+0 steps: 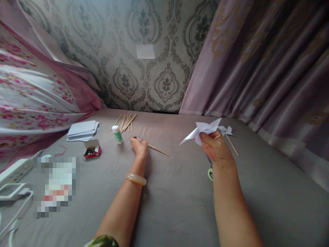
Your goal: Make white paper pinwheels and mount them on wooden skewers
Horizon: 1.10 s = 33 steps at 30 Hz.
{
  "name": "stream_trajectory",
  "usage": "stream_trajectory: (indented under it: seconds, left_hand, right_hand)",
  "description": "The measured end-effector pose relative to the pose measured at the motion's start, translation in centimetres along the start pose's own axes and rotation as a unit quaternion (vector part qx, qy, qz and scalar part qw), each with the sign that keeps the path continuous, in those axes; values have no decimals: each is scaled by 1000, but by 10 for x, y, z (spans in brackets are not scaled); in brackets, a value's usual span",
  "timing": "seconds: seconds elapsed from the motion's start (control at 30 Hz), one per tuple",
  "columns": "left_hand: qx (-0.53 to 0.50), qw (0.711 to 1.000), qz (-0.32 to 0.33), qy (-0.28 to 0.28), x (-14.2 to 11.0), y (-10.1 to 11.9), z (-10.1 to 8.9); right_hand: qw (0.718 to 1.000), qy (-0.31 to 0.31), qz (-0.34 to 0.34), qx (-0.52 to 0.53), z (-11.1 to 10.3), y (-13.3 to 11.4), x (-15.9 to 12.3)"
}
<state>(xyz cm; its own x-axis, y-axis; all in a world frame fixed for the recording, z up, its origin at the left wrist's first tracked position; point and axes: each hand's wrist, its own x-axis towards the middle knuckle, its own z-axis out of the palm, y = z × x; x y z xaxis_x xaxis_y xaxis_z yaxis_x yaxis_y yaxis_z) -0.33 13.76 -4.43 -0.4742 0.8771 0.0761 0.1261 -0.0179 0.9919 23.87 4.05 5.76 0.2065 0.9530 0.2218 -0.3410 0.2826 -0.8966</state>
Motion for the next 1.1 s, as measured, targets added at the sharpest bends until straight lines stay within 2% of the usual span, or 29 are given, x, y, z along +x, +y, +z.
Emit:
stream_trajectory:
  seconds: [0.1, 0.2, 0.23, 0.3, 0.4, 0.47, 0.53, 0.77, 0.9, 0.97, 1.03, 1.1]
  left_hand:
    - [81, 996, 24, 14, -10, 5, 0]
    - [195, 977, 82, -9, -17, 11, 0]
    - [234, 965, 109, -35, -17, 13, 0]
    - [279, 939, 161, -124, -17, 18, 0]
    - [262, 904, 200, -272, -16, 24, 0]
    - [240, 886, 212, -335, -17, 26, 1]
    - [221, 873, 216, -376, -19, 26, 2]
    - [174, 874, 192, -411, -21, 23, 4]
    - [141, 883, 177, -410, -24, 34, 6]
    - [82, 897, 163, -403, -28, 46, 6]
    - [-50, 911, 118, -392, -34, 62, 5]
    - [-174, 905, 58, -383, -40, 79, 3]
  right_hand:
    - [1000, 2, -3, 7, 1, -2, -1]
    - [1000, -2, -5, 16, 1, -3, -1]
    - [1000, -2, -5, 17, 2, -4, 0]
    - [1000, 2, -5, 17, 2, -4, 0]
    - [1000, 12, 0, 10, 3, -5, 0]
    - [1000, 15, 4, 7, 3, -5, 0]
    - [1000, 16, 4, 6, 3, -5, 0]
    - [1000, -14, -1, 15, 1, -3, 0]
    - [1000, -11, 0, 18, -1, -2, 0]
    - [1000, -6, -4, 19, -2, -3, 0]
    - [1000, -3, -8, 22, -2, -4, 0]
    - [1000, -2, -8, 25, -3, -5, 0]
